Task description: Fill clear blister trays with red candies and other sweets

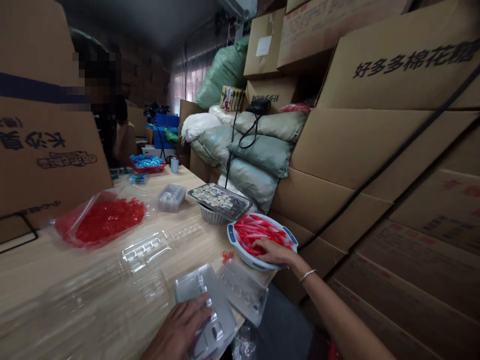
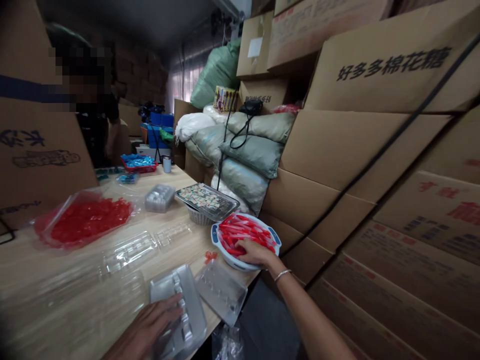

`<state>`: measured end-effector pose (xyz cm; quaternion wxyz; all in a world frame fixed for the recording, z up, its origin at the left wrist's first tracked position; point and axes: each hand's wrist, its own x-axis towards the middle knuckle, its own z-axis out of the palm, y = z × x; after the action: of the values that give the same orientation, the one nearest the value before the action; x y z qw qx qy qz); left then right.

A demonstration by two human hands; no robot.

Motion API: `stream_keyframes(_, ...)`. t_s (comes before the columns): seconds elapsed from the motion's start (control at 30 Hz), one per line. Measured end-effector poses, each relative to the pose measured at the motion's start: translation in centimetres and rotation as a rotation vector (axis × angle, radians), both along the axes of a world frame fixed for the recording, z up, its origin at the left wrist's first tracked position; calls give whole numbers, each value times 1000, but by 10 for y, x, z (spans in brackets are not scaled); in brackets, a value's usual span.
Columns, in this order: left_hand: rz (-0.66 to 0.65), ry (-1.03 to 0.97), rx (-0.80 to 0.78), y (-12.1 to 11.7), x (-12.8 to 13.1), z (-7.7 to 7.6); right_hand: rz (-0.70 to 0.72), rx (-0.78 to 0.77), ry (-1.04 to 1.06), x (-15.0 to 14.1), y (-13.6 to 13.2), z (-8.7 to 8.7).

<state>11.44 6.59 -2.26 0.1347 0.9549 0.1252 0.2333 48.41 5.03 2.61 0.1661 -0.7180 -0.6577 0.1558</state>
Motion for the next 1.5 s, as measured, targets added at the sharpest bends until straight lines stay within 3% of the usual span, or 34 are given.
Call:
stream_keyframes(0.1, 58, -40, -16, -6, -7, 17, -8, -7, 9, -3, -3, -2)
stream_keyframes(0.17, 90, -82, -12, -8, -12, 19, -49, 19, 2, -6, -4, -5)
stream_keyframes(0.37, 226, -179, -63, -12, -19, 10, -161, 67, -49, -23, 14, -15)
stream_keyframes(0.57, 289, -171, -230, -25, -21, 15, -282, 34, -165, -30, 18, -18)
stream_keyframes(0.83, 451, -286, -461, -28, -34, 13, -233, -12, -269, -28, 23, -17)
stream_keyframes(1.07, 521, -306, -482, -26, -43, 10, -269, 0, -231, -25, 24, -21)
stream_keyframes(1.3, 601, -376, -481, -10, -63, -2, -263, 218, -20, -22, 19, 3)
stream_keyframes(1.5, 575, -416, -690, 14, -42, 4, -91, 322, 205, -38, 31, 42)
